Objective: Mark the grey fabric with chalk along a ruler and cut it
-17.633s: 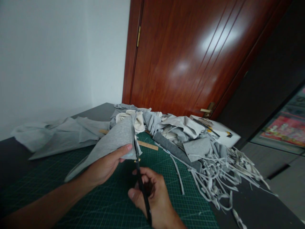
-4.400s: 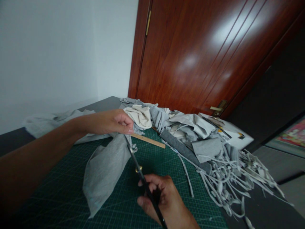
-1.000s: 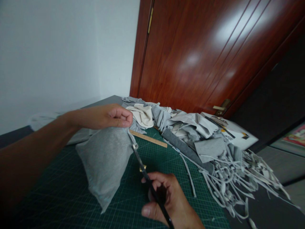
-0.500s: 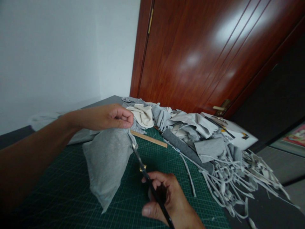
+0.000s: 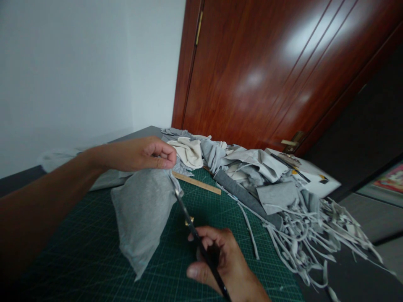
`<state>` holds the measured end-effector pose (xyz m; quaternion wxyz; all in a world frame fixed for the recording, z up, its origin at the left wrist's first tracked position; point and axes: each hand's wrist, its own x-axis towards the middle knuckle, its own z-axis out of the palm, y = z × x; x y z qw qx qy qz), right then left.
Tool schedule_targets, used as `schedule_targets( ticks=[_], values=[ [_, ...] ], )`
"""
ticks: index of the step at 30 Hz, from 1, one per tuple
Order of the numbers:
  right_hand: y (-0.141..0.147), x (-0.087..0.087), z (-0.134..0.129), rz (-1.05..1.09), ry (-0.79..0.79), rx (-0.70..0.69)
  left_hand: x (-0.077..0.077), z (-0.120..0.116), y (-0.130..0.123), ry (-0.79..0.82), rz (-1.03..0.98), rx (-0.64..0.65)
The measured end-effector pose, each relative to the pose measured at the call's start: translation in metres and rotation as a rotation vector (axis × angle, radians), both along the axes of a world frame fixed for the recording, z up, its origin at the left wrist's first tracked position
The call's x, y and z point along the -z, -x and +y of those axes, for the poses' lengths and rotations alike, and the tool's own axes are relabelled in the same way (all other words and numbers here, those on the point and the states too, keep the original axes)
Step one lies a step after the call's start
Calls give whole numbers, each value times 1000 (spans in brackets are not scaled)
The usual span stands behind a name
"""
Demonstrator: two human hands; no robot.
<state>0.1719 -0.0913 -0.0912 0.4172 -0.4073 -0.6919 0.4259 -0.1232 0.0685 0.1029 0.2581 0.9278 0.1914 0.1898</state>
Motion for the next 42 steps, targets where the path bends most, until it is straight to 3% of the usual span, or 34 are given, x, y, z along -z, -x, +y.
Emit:
schedule_targets(
  ticks=[6,12,17,42],
  values=[
    [0,-8,2,-38,-8,-65,0,0,0,0,4,-3],
    [6,-14,0,-41,-34,8,0,0,1,1,4,-14],
    [8,-22,0,-89,-12,-33,0,0,2,-6,-19,-16],
    [16,-33,2,-120,14,-32,-2,0,2,-2,-8,-41]
  ],
)
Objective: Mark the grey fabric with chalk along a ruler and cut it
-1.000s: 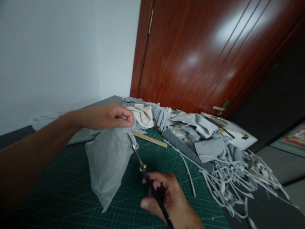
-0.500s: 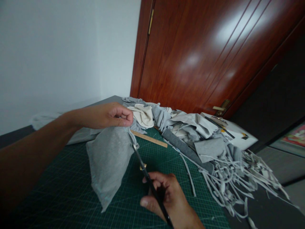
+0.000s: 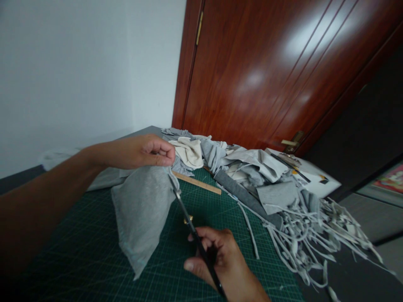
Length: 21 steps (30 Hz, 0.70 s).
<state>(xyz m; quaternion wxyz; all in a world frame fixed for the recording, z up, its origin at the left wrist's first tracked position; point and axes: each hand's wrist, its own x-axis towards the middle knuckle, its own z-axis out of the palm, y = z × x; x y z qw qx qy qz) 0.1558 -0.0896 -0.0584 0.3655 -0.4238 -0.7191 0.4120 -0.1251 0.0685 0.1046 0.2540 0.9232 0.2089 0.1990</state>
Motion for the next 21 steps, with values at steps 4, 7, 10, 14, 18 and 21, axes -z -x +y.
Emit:
schedule_targets(
  ticks=[4,7,10,14,18,21],
  values=[
    [0,1,0,15,15,2,0,0,1,15,-9,8],
    [-2,2,0,21,17,5,-1,1,5,64,-11,16],
    [-3,4,1,40,19,-4,-1,2,9,162,-62,41],
    [-5,8,3,64,3,-5,1,2,14,266,-200,29],
    [-6,12,4,99,-14,1,4,4,14,351,-295,-77],
    [-5,12,4,107,-18,5,7,7,12,379,-361,-146]
  ],
)
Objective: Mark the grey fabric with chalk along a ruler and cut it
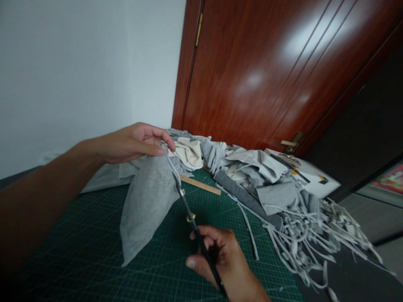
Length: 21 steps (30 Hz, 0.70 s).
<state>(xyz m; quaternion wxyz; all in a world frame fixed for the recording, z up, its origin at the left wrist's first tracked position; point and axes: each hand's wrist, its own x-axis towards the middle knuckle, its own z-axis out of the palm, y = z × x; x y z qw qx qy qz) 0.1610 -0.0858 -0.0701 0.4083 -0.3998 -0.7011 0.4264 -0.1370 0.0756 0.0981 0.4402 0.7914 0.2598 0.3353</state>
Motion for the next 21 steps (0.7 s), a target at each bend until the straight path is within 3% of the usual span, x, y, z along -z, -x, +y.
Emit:
schedule_targets(
  ticks=[8,15,21],
  values=[
    [0,-1,-1,27,-1,3,7,7,-7,43,-160,-12],
    [-3,15,-1,137,-64,13,6,3,-11,0,-164,13],
    [-2,14,-2,141,-45,-6,5,3,-12,-41,-133,23]
  ],
)
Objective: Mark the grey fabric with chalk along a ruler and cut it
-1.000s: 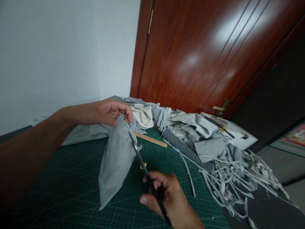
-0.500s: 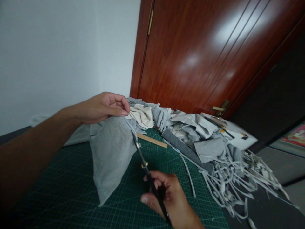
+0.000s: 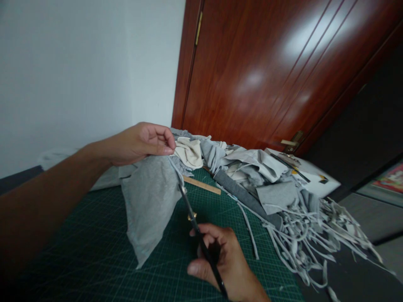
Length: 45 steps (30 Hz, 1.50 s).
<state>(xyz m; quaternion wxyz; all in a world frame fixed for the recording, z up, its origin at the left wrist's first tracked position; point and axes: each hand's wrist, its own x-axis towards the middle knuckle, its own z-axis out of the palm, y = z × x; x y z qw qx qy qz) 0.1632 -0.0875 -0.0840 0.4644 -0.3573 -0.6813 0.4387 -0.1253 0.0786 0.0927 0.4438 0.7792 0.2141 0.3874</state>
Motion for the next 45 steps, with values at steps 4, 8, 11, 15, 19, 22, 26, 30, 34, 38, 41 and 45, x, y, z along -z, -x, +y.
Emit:
schedule_targets(
  ticks=[4,8,11,15,19,22,26,30,34,38,41,45],
  values=[
    [-1,2,1,-14,16,-18,0,-1,-1,-34,30,-11],
    [0,3,0,-38,20,19,-1,-3,-3,-61,75,-21],
    [2,2,-1,-35,18,30,-2,-5,-4,-56,92,-19],
    [3,-2,-2,-31,36,36,-3,-7,-5,-40,79,-16],
    [3,-6,-1,-109,32,62,-2,-6,-5,-51,79,-35],
    [2,-9,-1,-157,32,78,-3,-5,-5,-68,77,-54],
    [3,-11,-2,-176,35,84,-4,-6,-4,-76,87,-68],
    [5,-16,-2,-221,36,78,-4,-6,-3,-78,96,-71],
    [6,-21,-2,-259,26,78,-4,-5,-3,-72,86,-64],
    [6,-21,-2,-263,24,79,-5,-7,-3,-53,80,-70],
    [7,-21,-1,-253,29,77,-6,-11,-2,2,43,-21],
    [7,-21,-1,-245,25,93,-10,-17,1,59,0,60]
  ],
)
